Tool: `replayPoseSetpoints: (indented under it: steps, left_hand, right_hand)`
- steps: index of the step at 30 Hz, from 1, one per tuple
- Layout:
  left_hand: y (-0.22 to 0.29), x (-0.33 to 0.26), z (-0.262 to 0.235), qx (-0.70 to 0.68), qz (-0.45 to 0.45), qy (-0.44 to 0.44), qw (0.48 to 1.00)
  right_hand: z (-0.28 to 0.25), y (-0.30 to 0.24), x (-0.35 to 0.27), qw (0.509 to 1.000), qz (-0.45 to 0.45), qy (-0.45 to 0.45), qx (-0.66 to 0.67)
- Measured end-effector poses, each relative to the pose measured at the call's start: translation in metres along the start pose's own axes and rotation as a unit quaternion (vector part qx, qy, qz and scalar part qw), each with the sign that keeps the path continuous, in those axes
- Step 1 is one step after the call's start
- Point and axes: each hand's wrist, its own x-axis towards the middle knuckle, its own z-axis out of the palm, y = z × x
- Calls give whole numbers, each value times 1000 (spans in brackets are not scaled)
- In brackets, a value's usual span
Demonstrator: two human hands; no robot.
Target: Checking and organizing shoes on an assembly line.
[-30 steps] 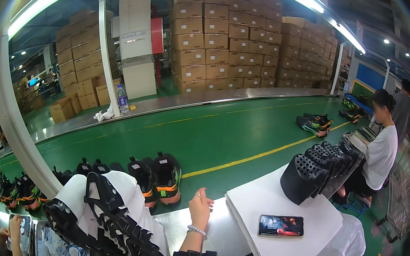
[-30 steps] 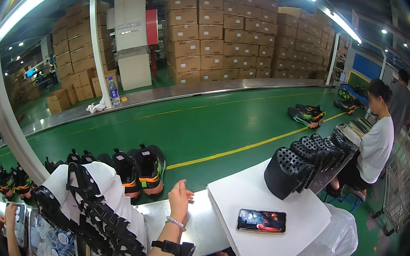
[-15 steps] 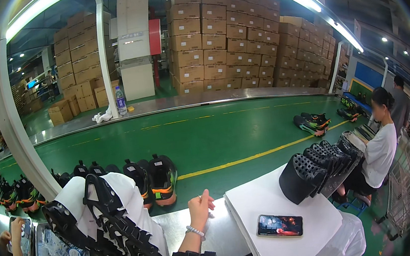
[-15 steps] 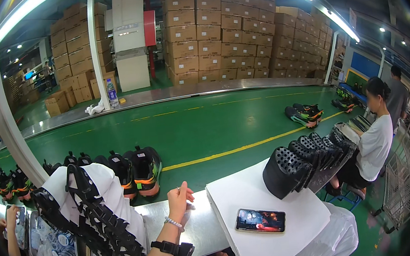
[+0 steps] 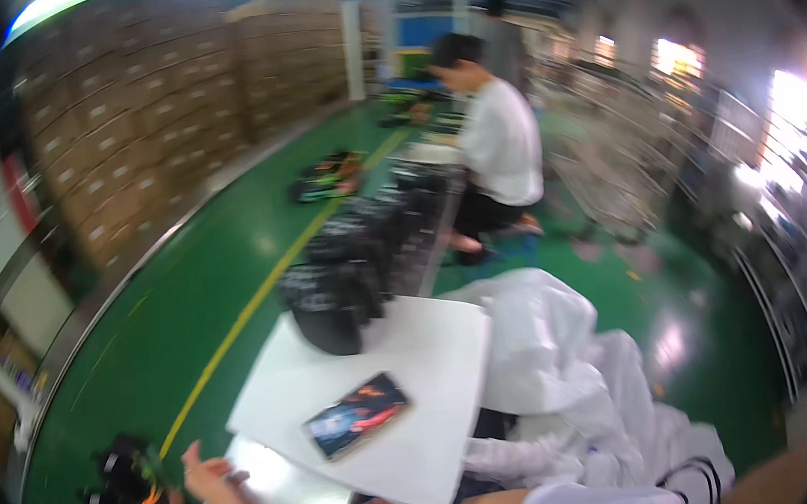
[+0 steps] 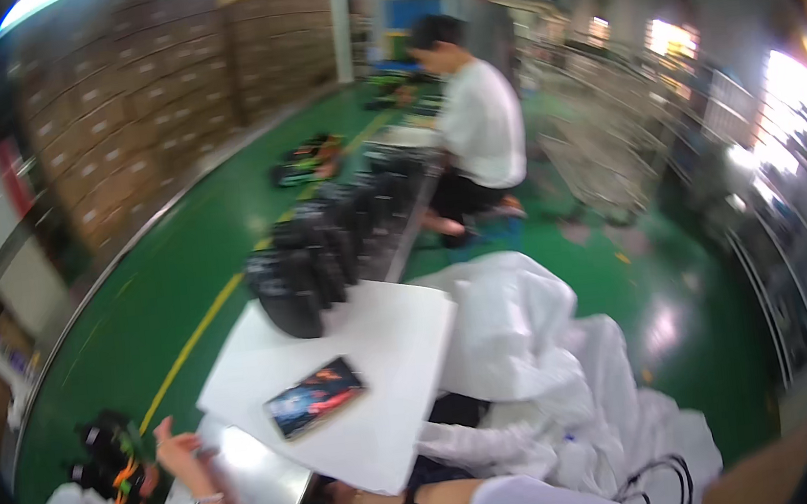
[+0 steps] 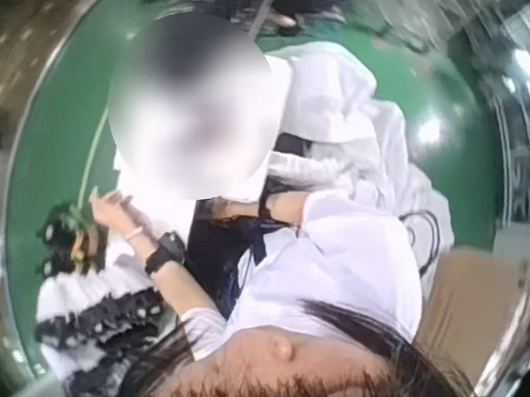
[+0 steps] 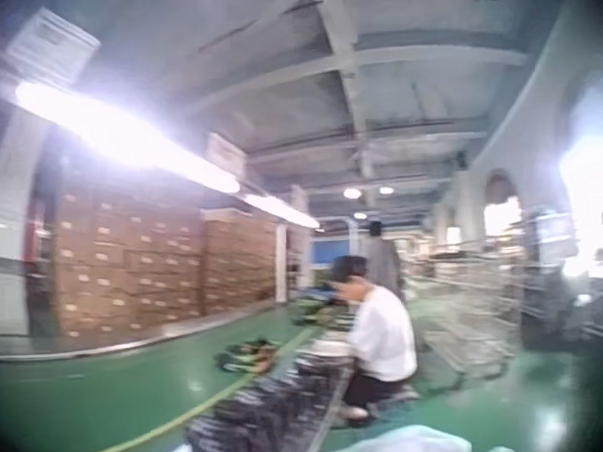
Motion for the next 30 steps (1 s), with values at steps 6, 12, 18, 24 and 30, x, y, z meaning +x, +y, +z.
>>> replayPoseSetpoints:
  steps: [6,12,18,24,30]
  left_hand:
    - [-4,-4,2,15,53,4,998]
    - [-18,8,-4,-29,13,-15,999]
    - [-27,29,-28,3,13,-62,998]
    - [-14,4,-2,-12,39,-51,998]
    - [2,-9,5,-26,6,-35,999]
  right_hand:
    - [-19,38,-57,990,84,54,98]
    - [-22,14,-57,989,86,21,115]
    - [-33,-8,-58,993,57,-40,94]
    - [-31,-32,-49,993,48,-90,68]
    - [-18,-2,-33,998,-24,-66,8]
